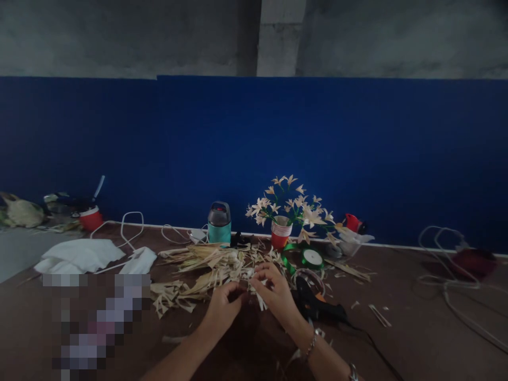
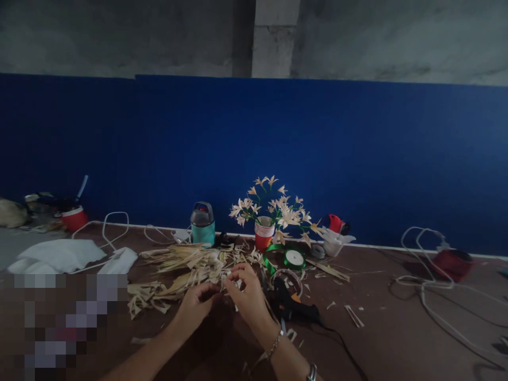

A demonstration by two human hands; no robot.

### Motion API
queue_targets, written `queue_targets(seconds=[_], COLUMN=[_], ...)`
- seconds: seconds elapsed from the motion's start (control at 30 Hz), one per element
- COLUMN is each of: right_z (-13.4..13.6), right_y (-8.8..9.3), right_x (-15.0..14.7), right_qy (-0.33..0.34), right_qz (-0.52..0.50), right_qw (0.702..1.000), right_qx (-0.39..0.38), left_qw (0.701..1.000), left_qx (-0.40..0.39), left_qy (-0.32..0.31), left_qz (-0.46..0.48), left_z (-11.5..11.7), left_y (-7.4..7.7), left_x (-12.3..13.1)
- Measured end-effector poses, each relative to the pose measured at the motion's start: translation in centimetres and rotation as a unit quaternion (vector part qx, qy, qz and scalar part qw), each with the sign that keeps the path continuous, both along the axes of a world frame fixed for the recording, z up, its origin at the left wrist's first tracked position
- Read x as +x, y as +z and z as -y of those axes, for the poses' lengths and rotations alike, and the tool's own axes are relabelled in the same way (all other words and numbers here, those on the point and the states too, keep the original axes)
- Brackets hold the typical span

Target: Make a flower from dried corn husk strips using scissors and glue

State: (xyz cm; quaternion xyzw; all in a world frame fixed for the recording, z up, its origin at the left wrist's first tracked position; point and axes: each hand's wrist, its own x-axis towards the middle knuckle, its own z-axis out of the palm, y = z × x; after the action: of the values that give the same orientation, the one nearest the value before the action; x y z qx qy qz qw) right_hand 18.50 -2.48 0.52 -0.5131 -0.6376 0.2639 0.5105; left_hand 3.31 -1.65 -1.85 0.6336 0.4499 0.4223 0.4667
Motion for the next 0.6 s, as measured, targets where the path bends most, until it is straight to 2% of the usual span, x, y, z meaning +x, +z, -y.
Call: queue_targets(seconds=[0.23, 0.33, 0.43, 0.5, 0.6], right_z=[0.1, -0.1, 0.1, 0.9, 2.9], right_y=[0.2, 1.8, 4.2, 5.3, 4.9], right_x=[-0.4, 0.5, 3.5, 6.2, 9.4], right_qy=[0.000, -0.031, -0.081, -0.100, -0.123], right_qz=[0.000, 0.009, 0.135, 0.280, 0.465], right_qw=[1.000, 0.999, 0.987, 0.954, 0.864], right_qx=[0.004, 0.034, 0.030, -0.028, -0.150], left_qw=[1.000, 0.996, 0.992, 0.991, 0.987], left_qx=[-0.009, -0.065, -0.090, -0.095, -0.117], left_qy=[0.010, 0.029, 0.034, 0.043, 0.060], left_qz=[0.015, 0.048, 0.080, 0.086, 0.088], left_z=[-0.3, -0.4, -0.2, 0.0, 0.3], left_y=[-0.7, -0.6, -0.1, 0.3, 0.6], left_x=[0.0, 0.1, 0.1, 0.1, 0.3])
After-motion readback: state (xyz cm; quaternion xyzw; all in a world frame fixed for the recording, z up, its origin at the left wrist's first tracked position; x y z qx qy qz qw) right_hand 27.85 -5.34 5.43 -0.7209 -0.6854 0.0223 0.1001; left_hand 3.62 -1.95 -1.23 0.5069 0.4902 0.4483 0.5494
